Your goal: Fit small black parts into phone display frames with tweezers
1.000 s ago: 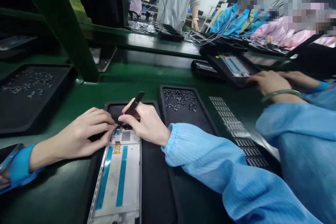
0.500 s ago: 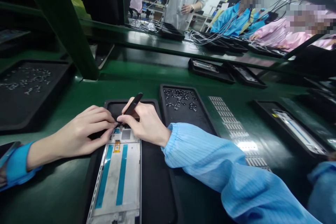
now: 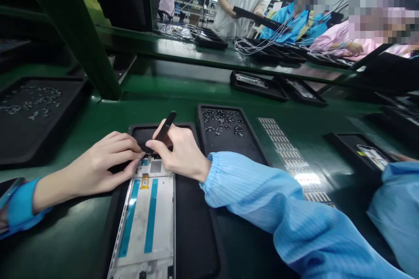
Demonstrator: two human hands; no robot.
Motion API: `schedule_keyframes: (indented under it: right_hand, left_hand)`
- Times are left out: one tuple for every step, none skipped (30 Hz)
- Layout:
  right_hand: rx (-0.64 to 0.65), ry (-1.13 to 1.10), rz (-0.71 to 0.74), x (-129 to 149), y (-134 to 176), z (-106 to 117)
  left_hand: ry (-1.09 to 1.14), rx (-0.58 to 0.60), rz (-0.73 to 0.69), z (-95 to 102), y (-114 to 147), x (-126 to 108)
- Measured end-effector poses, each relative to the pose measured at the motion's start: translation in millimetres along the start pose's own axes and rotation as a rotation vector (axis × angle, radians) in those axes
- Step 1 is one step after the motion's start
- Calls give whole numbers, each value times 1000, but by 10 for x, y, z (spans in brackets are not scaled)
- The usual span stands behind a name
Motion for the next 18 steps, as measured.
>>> schedule_keyframes:
  right_hand:
    - [5, 23, 13, -3, 3, -3]
    - [8, 52, 36, -6, 5, -7]
    - [12, 83, 67, -7, 6, -13]
    - [12, 114, 104, -5, 7, -18]
    - [11, 140, 137, -3, 6, -21]
    - [7, 153, 162, 0, 5, -23]
    - [2, 148, 173, 2, 3, -23]
    - [-5, 132, 168, 2, 0, -20]
    - [-11, 114, 154, 1, -2, -17]
    - [-14, 103, 136, 0, -3, -14]
    - [-15, 100, 124, -1, -2, -13]
    - [-16, 108, 120, -2, -1, -13]
    - [-16, 121, 125, -2, 1, -14]
    - [-18, 136, 142, -3, 5, -17]
    - [-21, 154, 168, -4, 8, -21]
    - [-28, 176, 202, -5, 11, -24]
    - [-35, 202, 242, -5, 14, -28]
    - [-42, 228, 282, -5, 16, -32]
  left_hand:
    - [-1, -1, 3, -1, 1, 1]
    - [-2, -1, 5, -2, 1, 1]
    - [-4, 0, 6, -2, 1, 2]
    - [-6, 2, 7, -1, 1, 3]
    - [-9, 3, 6, 2, 0, 2]
    - [-11, 5, 7, 5, 0, 1]
    - [-11, 6, 7, 8, 1, -1]
    - [-11, 6, 7, 11, 2, -6]
    - [-12, 5, 7, 13, 3, -11]
    - [-13, 2, 7, 14, 3, -17]
    - [-16, -1, 7, 13, 1, -21]
    - [-19, -4, 9, 11, -3, -22]
    - [-23, -7, 13, 9, -9, -18]
    - [-25, -7, 17, 6, -18, -9]
    - [-26, -6, 20, 3, -28, 4]
    - [-28, -6, 23, 4, -35, 17]
    - [-31, -7, 27, 7, -36, 27]
    - [-35, -12, 29, 15, -26, 27]
Point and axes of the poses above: each hand's wrist, its own y-axis away from the middle knuckle, its own z-axis out of the back of the hand, x = y × z, the point moved 2 cm from there along -y, towards the middle knuckle, and after that the axes turned 3 degrees about z, right-handed, at the moved point
